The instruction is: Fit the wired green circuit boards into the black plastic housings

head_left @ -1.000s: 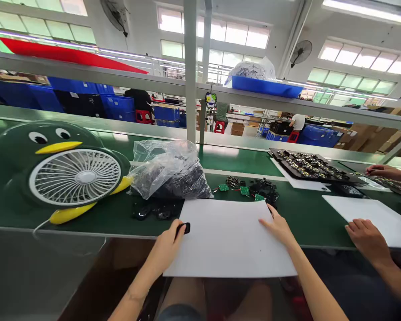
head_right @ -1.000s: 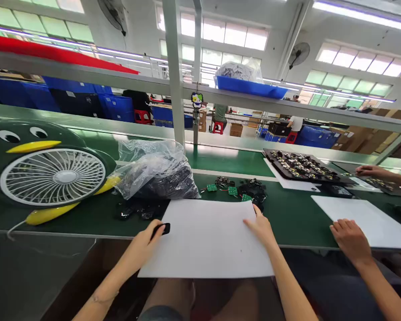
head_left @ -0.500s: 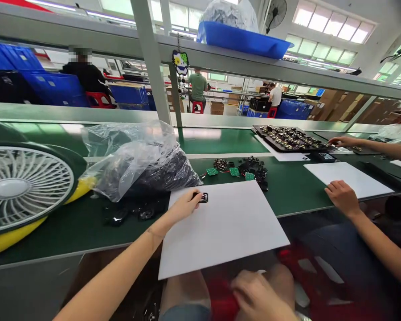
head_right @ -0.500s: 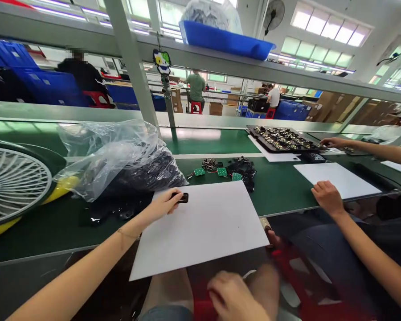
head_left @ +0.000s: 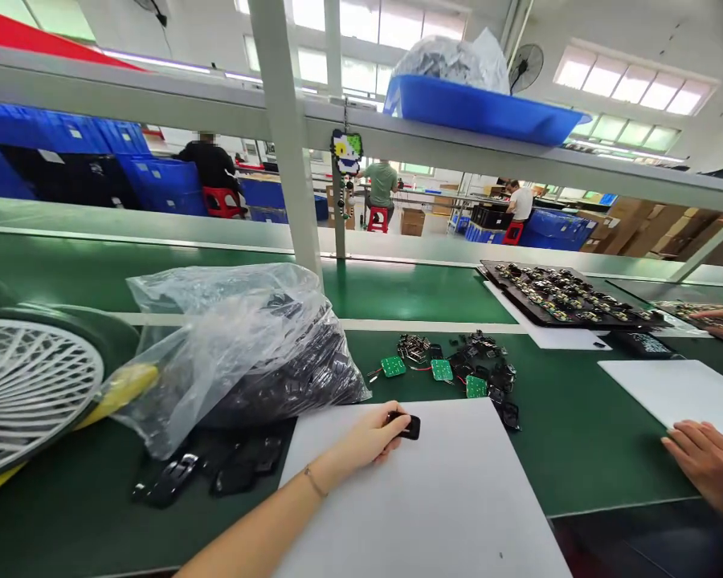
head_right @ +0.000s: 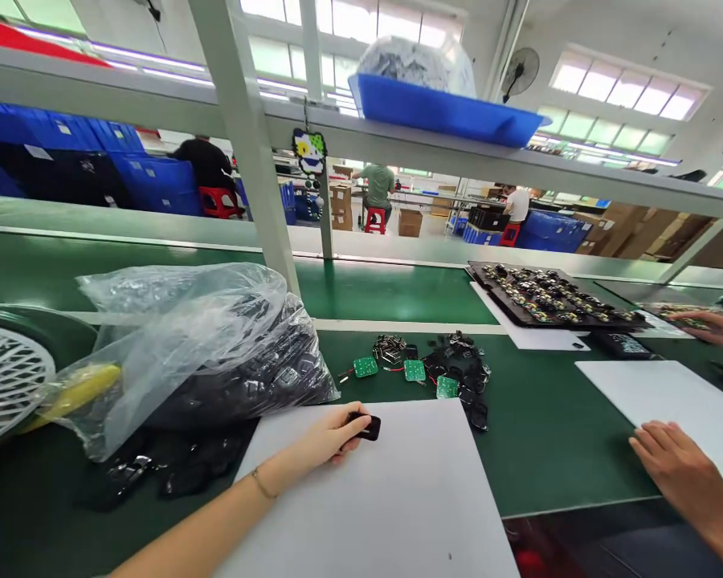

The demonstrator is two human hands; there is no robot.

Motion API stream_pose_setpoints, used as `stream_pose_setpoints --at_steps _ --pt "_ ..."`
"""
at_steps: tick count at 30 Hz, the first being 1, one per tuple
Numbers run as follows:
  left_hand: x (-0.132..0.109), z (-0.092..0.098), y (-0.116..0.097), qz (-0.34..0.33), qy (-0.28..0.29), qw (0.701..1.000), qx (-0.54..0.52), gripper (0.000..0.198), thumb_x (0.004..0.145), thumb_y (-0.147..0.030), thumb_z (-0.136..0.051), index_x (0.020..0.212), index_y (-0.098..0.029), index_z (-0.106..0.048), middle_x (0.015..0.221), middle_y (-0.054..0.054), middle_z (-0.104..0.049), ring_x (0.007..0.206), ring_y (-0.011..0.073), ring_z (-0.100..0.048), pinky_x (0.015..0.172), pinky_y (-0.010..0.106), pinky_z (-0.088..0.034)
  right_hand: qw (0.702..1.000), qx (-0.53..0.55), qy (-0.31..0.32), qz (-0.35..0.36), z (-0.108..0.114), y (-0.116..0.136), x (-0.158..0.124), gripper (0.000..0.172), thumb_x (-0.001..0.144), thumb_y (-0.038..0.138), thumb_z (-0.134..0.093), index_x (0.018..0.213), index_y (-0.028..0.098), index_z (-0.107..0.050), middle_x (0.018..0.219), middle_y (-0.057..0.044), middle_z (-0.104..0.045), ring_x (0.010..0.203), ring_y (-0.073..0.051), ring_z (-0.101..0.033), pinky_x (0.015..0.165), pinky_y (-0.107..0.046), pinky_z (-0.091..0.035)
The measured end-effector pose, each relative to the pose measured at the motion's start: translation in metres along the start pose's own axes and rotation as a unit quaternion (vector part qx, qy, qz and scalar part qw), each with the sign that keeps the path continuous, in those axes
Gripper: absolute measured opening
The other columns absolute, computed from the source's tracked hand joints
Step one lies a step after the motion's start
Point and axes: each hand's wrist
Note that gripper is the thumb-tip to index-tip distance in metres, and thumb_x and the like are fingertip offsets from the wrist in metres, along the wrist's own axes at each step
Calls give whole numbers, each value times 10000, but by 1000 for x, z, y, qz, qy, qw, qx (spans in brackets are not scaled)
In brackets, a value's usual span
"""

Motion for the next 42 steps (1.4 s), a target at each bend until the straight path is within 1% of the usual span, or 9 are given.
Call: stream_pose_setpoints --at_steps 5,9,13,16,19,26,31,37,42 --pt "0 -2 -5 -8 -16 1000 14 411 748 -570 -596 769 -214 -391 502 -121 -328 394 48 -234 405 197 -180 987 -153 -33 29 2 40 19 559 926 569 -341 498 297 -575 638 -164 -617 896 -272 -663 1082 -598 -279" --pt "-15 -8 -12 -6 -23 999 39 337 828 -490 -559 761 -206 -390 525 -113 -305 406 52 -228 415 204 -171 987 -148 -42 43 -18 106 -7 666 982 497 -198 492 286 -596 685 -107 -678 1002 -238 -670 1040 -602 -348" --pt "-33 -15 -21 -23 -25 997 70 394 783 -560 -560 772 -212 -375 541 -107 -351 435 56 -250 437 210 -184 993 -93 26 74 -121 226 -54 237 884 471 -518 941 344 -710 1099 -9 -687 1134 -267 -601 900 -435 -565" --pt "-41 -18 -28 -47 -57 993 94 419 766 -598 -539 780 -222 -356 553 -102 -376 434 65 -279 436 216 -202 975 11 193 104 -215 312 -51 478 839 384 -612 1298 287 -519 1229 -79 -613 1034 -246 -634 847 -420 -574" --pt "-46 -16 -33 -76 -115 984 113 401 767 -576 -547 812 -228 -355 558 -99 -401 437 81 -315 431 223 -222 956 90 257 110 -265 352 -27 388 860 297 -576 1243 239 -550 1076 -76 -668 811 -180 -660 712 -344 -586" --pt "-48 4 -40 -98 -170 973 121 360 856 -536 -439 977 -198 -421 539 -96 -389 478 105 -322 457 224 -260 908 171 342 171 -288 337 20 302 886 310 -540 1177 238 -575 1072 -60 -658 793 -152 -630 571 -242 -535" --pt "-45 11 -46 -114 -147 970 155 328 854 -431 -484 1066 -180 -491 579 -77 -411 538 115 -359 510 234 -290 882 218 372 193 -309 331 30 154 890 330 -539 914 200 -618 924 -29 -656 742 -134 -607 665 -264 -530" --pt "-25 18 -35 -150 -150 949 232 285 855 -330 -499 1102 -194 -543 746 -21 -473 687 152 -444 623 260 -369 889 246 343 178 -314 317 37 127 894 274 -527 961 205 -610 923 -31 -641 772 -138 -583 695 -264 -519" --pt "-13 20 -9 -175 -121 955 208 294 930 -342 -400 1190 -207 -424 925 33 -530 853 182 -490 799 310 -406 917 207 292 175 -309 302 39 307 844 205 -583 1151 224 -583 887 -36 -623 726 -148 -566 634 -272 -519"
Point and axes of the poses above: each hand's wrist, its own x-axis towards the middle knuckle, its own z-axis out of the back of the hand, y = z × x
